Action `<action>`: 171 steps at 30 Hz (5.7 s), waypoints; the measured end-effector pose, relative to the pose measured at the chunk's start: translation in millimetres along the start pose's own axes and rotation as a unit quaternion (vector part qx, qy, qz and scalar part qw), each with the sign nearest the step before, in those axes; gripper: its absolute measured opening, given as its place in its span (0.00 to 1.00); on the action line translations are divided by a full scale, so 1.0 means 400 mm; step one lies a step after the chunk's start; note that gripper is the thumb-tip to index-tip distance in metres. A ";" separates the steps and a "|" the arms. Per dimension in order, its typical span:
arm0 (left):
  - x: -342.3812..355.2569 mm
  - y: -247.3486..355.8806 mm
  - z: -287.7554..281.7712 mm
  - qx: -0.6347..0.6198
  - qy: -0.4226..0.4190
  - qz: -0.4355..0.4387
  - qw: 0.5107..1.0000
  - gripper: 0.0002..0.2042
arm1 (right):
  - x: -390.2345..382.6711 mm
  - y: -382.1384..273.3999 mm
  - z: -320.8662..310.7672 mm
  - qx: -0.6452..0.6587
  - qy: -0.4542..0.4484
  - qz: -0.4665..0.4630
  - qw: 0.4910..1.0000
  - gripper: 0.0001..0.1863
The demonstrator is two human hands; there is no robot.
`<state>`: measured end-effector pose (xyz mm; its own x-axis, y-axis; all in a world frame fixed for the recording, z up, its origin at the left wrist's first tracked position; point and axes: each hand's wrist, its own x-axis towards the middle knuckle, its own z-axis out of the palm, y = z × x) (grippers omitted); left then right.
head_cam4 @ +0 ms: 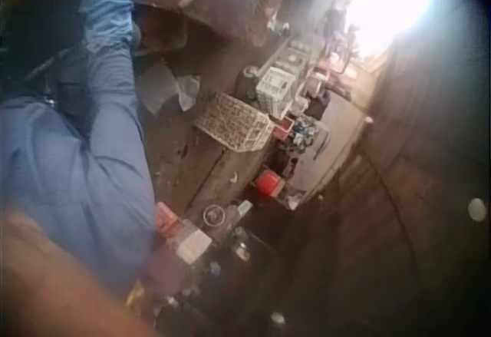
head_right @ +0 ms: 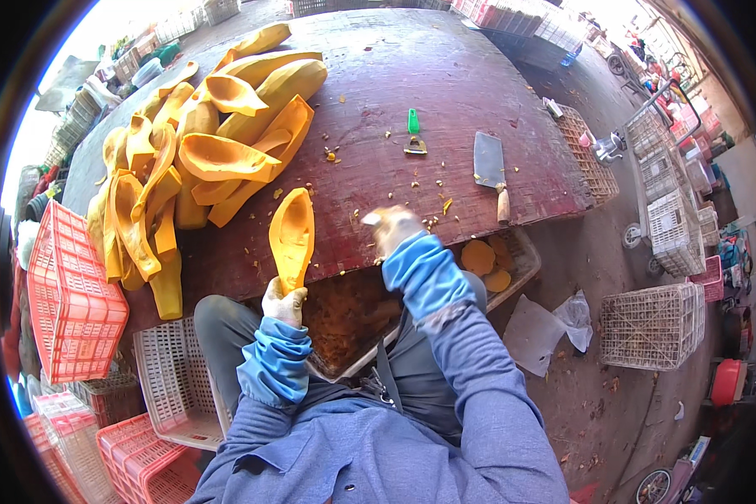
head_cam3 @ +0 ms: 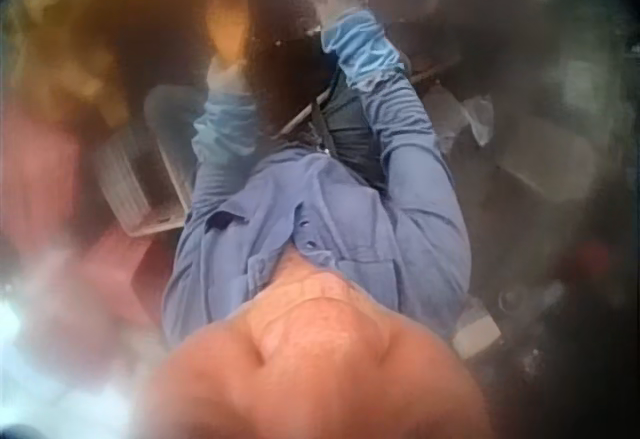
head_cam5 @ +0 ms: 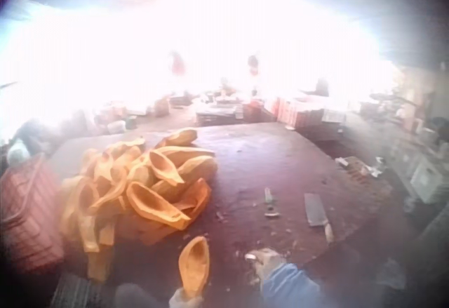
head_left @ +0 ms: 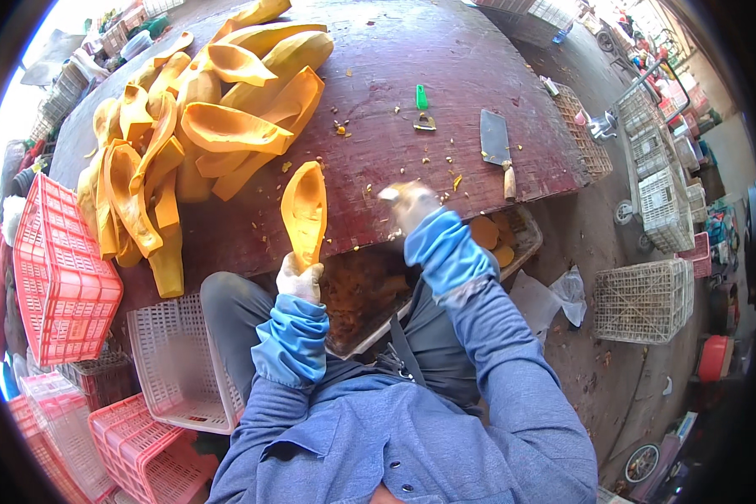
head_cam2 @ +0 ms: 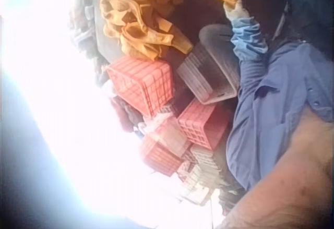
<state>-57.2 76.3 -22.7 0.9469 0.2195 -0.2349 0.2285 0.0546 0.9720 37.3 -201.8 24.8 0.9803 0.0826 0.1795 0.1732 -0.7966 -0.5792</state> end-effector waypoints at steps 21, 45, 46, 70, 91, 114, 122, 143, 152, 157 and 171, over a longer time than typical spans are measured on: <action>-0.030 0.100 0.010 -0.143 -0.046 -0.036 0.988 0.22 | 0.141 0.230 0.019 0.149 0.192 0.155 0.957 0.11; -0.049 0.217 -0.028 -0.172 0.066 0.018 0.983 0.21 | 0.442 0.076 0.260 0.070 0.126 -0.019 0.989 0.16; -0.050 0.215 -0.031 -0.170 0.070 0.020 0.983 0.21 | 0.487 0.079 0.270 0.023 0.103 -0.022 0.994 0.15; -0.031 0.099 -0.008 -0.083 -0.043 -0.072 0.993 0.19 | 0.056 -0.194 0.103 0.066 0.059 -0.149 0.985 0.13; -0.062 0.129 0.004 0.273 0.060 0.197 0.940 0.18 | -0.019 -0.055 0.030 0.216 -0.041 0.137 0.966 0.14; 0.024 0.115 -0.043 0.030 -0.105 -0.114 0.987 0.24 | 0.094 0.175 -0.076 -0.050 -0.047 0.266 0.961 0.30; 0.010 0.124 -0.062 0.046 -0.126 -0.177 0.975 0.27 | 0.068 0.316 -0.300 -0.260 0.123 0.253 0.924 0.26; -0.011 0.095 -0.017 0.093 -0.103 -0.182 0.973 0.23 | 0.098 0.269 -0.151 -0.030 -0.061 0.098 0.993 0.24; -0.026 0.110 -0.025 0.061 -0.096 -0.195 0.974 0.23 | 0.117 0.132 -0.111 0.005 -0.121 0.059 0.991 0.14; -0.014 0.107 -0.026 0.055 -0.101 -0.181 0.977 0.22 | 0.113 0.110 -0.071 -0.274 -0.128 -0.175 0.937 0.13; -0.020 0.124 -0.006 0.011 -0.082 -0.191 0.978 0.20 | 0.134 0.145 -0.053 -0.238 -0.138 -0.100 0.956 0.30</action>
<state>-53.9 79.7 27.3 0.8151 0.0283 -0.5786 0.5751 0.0802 0.8142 98.0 -256.3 17.8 0.9312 0.3644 -0.0062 0.3613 -0.9252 -0.1161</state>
